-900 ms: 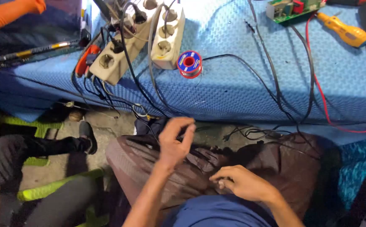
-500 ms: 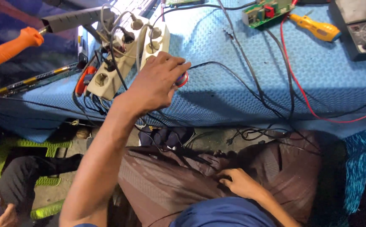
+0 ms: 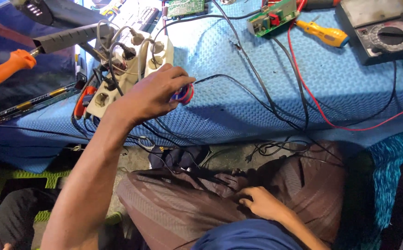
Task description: Inspecting a circuit board and handling solder wire at a repair bench.
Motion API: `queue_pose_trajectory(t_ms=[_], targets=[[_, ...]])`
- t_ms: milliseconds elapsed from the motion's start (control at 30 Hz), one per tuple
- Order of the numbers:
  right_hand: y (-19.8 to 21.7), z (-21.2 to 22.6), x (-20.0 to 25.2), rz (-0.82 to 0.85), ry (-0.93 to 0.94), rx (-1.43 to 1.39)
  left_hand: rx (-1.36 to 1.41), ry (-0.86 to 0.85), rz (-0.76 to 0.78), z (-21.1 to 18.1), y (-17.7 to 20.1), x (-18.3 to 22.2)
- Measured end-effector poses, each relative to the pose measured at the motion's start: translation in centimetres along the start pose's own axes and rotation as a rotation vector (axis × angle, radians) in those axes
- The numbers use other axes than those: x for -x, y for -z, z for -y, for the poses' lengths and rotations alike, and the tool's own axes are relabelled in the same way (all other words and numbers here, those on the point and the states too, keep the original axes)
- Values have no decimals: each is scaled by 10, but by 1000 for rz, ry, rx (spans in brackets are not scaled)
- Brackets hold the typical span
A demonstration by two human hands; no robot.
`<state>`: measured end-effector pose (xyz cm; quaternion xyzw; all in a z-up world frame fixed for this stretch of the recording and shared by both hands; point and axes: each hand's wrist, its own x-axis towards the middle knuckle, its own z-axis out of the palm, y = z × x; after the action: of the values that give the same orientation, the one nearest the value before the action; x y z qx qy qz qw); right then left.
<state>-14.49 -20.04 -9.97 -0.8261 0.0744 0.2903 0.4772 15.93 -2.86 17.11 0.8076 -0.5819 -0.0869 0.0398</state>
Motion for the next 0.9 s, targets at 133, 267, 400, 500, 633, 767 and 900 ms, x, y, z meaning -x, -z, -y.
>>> queue_pose_trajectory(t_ms=[133,267,400,500,633,767,900], targets=[[6,3,5,-98,106,-7,-30,53,-149,-12,-7,18],[34,44,31,-404,284,-154,99,-113,-497,-43,-31,39],[75,122,81,-1050,772,71,284,-125,-583,-88,-56,54],[81,139,99,-1224,835,109,314,-138,-642,-113,-75,54],[91,158,101,-1193,880,344,336,-125,-654,-135,-92,54],[81,147,85,-950,701,477,363,-128,-702,-144,-105,54],[73,148,92,-812,764,311,373,-79,-704,-140,-114,58]])
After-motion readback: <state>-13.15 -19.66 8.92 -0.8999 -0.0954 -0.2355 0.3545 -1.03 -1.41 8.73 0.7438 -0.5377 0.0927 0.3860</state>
